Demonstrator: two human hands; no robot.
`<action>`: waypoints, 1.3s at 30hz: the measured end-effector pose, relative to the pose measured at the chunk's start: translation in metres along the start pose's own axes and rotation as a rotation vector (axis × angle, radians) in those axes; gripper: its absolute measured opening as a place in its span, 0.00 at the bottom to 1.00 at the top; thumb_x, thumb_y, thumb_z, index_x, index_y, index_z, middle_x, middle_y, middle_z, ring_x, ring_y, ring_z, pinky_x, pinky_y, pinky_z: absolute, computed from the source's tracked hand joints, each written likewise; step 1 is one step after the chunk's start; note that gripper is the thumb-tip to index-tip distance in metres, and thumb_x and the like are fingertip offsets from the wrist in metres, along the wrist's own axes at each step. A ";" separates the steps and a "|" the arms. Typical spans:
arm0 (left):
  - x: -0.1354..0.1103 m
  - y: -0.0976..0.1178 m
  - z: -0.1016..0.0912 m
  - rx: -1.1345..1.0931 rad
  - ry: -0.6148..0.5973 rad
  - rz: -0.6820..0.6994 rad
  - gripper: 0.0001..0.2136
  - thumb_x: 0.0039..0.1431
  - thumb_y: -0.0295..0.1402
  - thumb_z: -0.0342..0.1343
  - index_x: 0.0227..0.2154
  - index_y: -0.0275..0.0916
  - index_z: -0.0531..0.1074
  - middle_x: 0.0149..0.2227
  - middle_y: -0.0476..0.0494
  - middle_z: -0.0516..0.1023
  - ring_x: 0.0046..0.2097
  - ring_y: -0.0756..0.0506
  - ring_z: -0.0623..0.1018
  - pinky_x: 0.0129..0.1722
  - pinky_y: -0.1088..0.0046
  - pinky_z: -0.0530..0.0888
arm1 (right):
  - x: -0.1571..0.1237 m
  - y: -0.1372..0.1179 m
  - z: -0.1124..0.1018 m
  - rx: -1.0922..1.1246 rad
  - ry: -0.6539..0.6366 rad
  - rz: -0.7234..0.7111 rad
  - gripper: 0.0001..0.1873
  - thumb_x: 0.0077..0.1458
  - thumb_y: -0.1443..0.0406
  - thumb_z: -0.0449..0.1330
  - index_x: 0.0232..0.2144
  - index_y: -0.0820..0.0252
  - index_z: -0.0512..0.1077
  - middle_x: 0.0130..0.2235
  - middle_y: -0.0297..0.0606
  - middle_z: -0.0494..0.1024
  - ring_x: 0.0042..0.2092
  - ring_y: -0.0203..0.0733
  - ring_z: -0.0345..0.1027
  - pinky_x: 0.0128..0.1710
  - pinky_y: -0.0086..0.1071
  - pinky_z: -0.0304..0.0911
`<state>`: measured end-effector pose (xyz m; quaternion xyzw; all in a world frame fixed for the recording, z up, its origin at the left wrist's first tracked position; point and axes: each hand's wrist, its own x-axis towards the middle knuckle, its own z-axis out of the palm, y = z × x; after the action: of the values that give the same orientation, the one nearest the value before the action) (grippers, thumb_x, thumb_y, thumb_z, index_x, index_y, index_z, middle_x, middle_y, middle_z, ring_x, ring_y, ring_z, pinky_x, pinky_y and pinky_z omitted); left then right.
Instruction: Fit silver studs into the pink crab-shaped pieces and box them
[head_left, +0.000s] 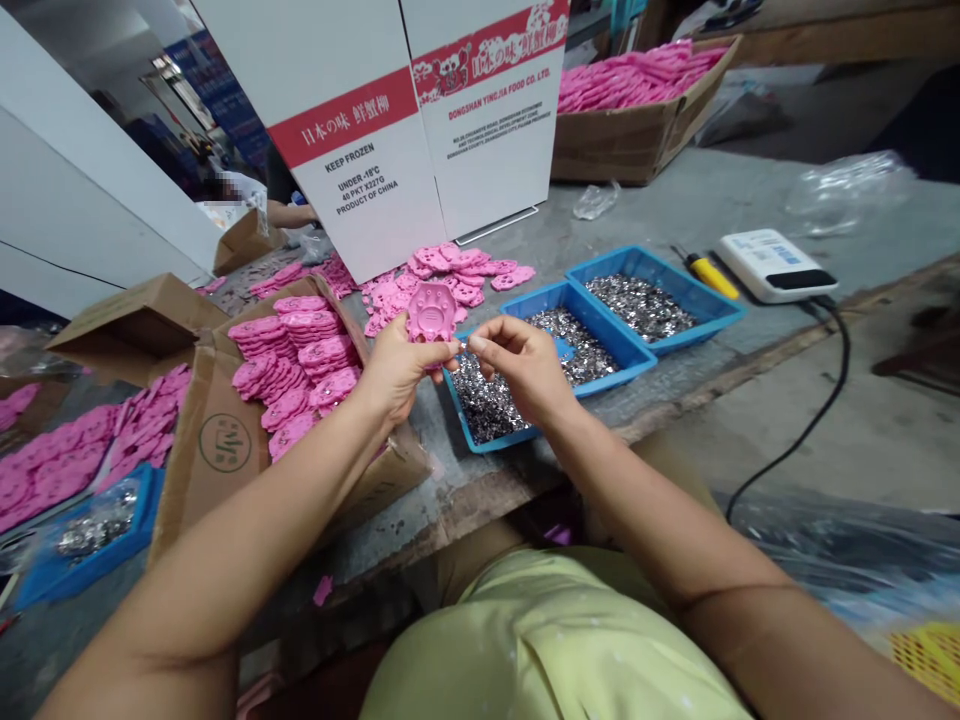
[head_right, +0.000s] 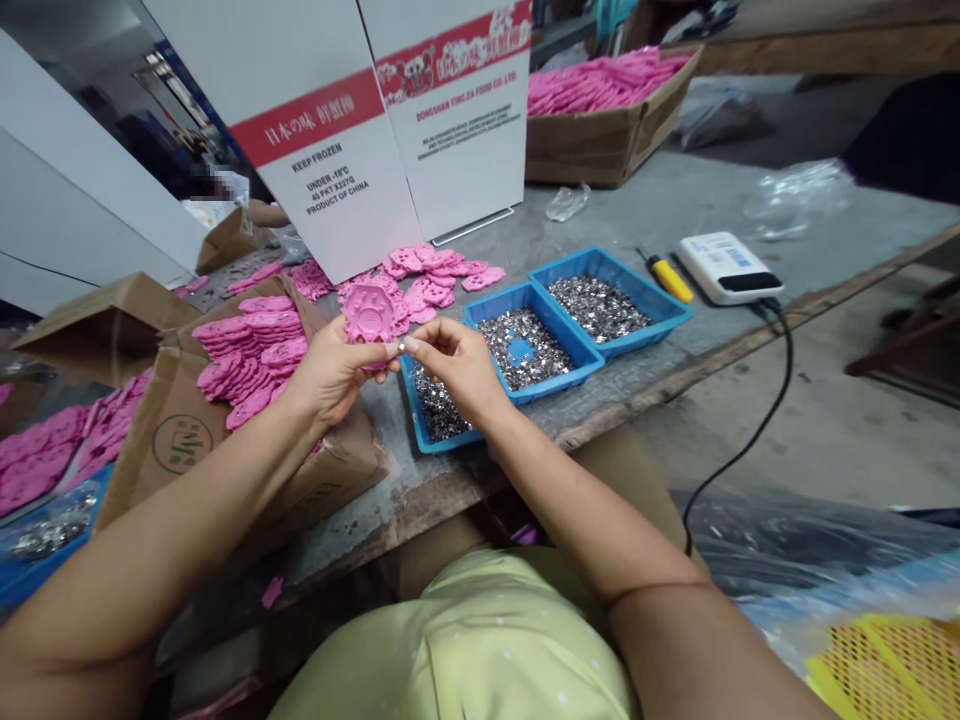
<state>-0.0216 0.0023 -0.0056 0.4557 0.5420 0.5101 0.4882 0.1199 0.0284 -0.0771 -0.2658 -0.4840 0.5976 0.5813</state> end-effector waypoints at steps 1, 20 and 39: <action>0.000 -0.001 0.000 0.003 0.005 0.011 0.20 0.34 0.27 0.72 0.30 0.36 0.69 0.23 0.51 0.77 0.23 0.51 0.76 0.18 0.79 0.66 | 0.000 0.000 0.002 -0.005 0.006 0.000 0.27 0.40 0.42 0.77 0.25 0.56 0.74 0.23 0.28 0.70 0.24 0.32 0.56 0.26 0.32 0.54; -0.001 0.008 -0.009 -0.314 -0.280 -0.030 0.17 0.61 0.33 0.68 0.51 0.42 0.75 0.51 0.42 0.85 0.57 0.39 0.83 0.60 0.53 0.79 | -0.002 -0.010 0.000 0.046 0.171 -0.078 0.14 0.43 0.54 0.77 0.21 0.53 0.79 0.43 0.40 0.80 0.61 0.54 0.68 0.66 0.53 0.60; -0.008 0.007 -0.004 -0.179 -0.298 0.168 0.30 0.39 0.29 0.80 0.47 0.49 0.77 0.58 0.46 0.80 0.66 0.39 0.74 0.60 0.63 0.76 | -0.001 -0.016 0.009 0.039 0.148 -0.064 0.18 0.43 0.52 0.78 0.20 0.55 0.77 0.50 0.41 0.79 0.60 0.52 0.68 0.68 0.53 0.56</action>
<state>-0.0246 -0.0055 0.0023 0.5246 0.3765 0.5220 0.5572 0.1196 0.0232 -0.0593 -0.2824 -0.4362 0.5667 0.6394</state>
